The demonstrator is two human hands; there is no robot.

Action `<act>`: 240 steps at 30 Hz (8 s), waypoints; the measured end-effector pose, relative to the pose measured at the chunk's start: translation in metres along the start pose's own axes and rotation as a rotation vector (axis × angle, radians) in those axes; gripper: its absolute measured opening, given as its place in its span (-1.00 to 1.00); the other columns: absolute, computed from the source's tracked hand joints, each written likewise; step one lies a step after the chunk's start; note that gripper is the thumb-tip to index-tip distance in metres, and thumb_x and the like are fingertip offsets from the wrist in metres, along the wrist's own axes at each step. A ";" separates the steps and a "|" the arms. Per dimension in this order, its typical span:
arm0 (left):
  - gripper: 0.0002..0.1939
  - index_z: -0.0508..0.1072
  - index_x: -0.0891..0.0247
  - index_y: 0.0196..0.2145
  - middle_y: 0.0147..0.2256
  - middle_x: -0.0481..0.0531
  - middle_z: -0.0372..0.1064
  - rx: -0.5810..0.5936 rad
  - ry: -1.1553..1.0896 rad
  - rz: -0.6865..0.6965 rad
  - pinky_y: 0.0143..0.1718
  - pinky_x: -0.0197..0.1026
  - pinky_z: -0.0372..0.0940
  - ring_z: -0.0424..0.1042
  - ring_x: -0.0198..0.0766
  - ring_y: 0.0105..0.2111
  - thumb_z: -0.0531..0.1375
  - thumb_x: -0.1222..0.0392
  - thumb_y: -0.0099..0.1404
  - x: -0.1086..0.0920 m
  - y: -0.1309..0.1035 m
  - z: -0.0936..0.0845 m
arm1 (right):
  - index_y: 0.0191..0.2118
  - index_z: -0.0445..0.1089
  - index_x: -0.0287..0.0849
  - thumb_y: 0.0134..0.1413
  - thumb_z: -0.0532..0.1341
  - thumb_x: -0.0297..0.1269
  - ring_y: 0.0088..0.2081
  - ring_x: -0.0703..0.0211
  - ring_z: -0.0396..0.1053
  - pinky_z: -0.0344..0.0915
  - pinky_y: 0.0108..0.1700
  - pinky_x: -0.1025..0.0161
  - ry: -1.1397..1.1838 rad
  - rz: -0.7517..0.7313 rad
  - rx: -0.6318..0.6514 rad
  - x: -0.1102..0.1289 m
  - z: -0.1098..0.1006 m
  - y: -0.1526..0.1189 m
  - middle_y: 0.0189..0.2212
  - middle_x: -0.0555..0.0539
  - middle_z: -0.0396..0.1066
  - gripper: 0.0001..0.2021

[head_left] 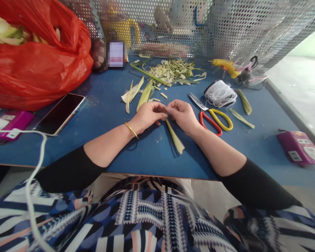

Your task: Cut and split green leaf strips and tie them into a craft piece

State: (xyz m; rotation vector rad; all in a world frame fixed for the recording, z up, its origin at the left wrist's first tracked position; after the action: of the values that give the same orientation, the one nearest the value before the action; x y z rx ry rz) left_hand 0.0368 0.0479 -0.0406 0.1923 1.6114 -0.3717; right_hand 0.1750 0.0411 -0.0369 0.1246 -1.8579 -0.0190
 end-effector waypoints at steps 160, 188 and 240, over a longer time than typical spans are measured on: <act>-0.79 0.40 0.33 -0.52 -0.65 -0.12 0.38 -0.023 0.088 -0.076 -0.63 -0.42 0.27 0.35 -0.46 -0.68 0.21 0.50 0.23 -0.010 0.002 -0.012 | -0.43 0.37 -0.14 0.18 0.19 -0.36 -0.22 0.17 0.43 0.34 -0.17 0.21 -0.320 -0.483 0.234 0.010 -0.009 0.001 -0.13 -0.17 0.47 -0.86; -0.90 0.50 0.36 -0.45 -0.59 -0.06 0.46 -0.022 0.007 -0.167 -0.50 -0.37 0.36 0.46 -0.40 -0.60 0.32 0.46 0.15 -0.001 0.005 -0.013 | -0.48 0.35 -0.16 0.07 0.24 -0.20 -0.57 0.31 0.18 0.09 -0.48 0.30 -0.264 -0.004 0.171 0.013 -0.012 -0.003 -0.63 0.08 0.28 -0.81; -0.91 0.43 0.34 -0.38 -0.54 -0.05 0.48 0.046 0.004 -0.168 -0.41 -0.33 0.38 0.48 -0.39 -0.54 0.29 0.36 0.25 0.001 0.007 -0.014 | -0.46 0.52 -0.22 -0.10 0.34 -0.37 -0.60 0.32 0.31 0.21 -0.56 0.37 -0.055 0.126 0.143 0.005 -0.013 0.006 -0.63 0.03 0.41 -0.96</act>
State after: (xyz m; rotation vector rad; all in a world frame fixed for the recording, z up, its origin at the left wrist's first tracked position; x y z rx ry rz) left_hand 0.0255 0.0589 -0.0423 0.0923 1.6291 -0.5384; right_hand 0.1851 0.0472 -0.0277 0.1073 -1.9183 0.1996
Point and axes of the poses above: each hand's wrist, its own y-axis towards the middle knuckle, its own z-axis out of the palm, x = y × z, the point moved 4 cm from there along y, towards the middle knuckle
